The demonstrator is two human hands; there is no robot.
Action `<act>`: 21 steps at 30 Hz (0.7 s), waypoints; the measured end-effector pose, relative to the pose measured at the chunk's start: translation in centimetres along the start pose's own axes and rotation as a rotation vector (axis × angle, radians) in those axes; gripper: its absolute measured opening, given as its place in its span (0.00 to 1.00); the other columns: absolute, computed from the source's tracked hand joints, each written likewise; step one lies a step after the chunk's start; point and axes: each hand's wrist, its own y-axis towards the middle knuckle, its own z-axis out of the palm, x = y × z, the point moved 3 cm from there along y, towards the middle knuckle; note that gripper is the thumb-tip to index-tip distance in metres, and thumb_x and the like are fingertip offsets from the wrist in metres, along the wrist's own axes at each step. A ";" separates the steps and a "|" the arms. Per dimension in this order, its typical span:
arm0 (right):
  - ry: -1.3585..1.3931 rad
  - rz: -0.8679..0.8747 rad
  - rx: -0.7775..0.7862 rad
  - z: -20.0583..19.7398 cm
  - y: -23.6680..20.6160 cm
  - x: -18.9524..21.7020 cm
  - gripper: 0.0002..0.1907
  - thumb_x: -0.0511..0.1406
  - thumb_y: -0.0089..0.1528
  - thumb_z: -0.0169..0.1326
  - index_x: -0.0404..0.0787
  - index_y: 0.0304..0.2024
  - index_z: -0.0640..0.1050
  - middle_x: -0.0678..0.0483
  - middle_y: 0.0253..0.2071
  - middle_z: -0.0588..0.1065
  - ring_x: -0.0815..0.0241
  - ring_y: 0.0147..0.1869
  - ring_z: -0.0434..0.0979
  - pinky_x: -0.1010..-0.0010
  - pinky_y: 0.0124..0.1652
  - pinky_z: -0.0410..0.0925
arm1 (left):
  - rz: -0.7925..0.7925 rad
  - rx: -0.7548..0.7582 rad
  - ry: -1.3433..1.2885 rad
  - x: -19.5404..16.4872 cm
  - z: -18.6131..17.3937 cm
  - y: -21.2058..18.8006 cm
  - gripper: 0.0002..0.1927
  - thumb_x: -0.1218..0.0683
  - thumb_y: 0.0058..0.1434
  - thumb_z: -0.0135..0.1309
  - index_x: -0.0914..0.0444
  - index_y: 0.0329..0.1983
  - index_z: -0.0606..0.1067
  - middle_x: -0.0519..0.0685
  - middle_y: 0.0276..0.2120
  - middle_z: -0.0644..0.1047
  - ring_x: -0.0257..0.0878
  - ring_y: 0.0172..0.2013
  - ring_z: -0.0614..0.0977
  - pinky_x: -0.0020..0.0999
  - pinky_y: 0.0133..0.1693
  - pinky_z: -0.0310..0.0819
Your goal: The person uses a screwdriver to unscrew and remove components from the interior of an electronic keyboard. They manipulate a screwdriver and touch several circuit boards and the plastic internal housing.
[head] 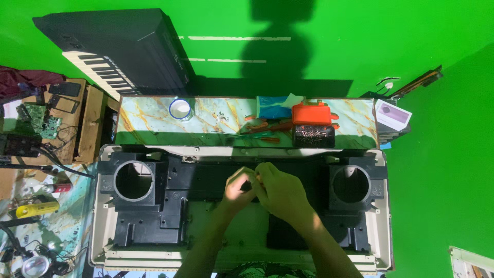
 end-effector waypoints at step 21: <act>0.028 0.049 0.029 -0.1 -0.2 -0.1 0.13 0.43 0.62 0.57 0.41 0.39 0.72 0.48 0.32 0.77 0.43 0.30 0.79 0.57 0.27 0.69 | 0.078 -0.002 0.014 -0.7 -0.3 0.4 0.08 0.64 0.54 0.62 0.66 0.37 0.78 0.51 0.38 0.82 0.42 0.36 0.84 0.35 0.38 0.79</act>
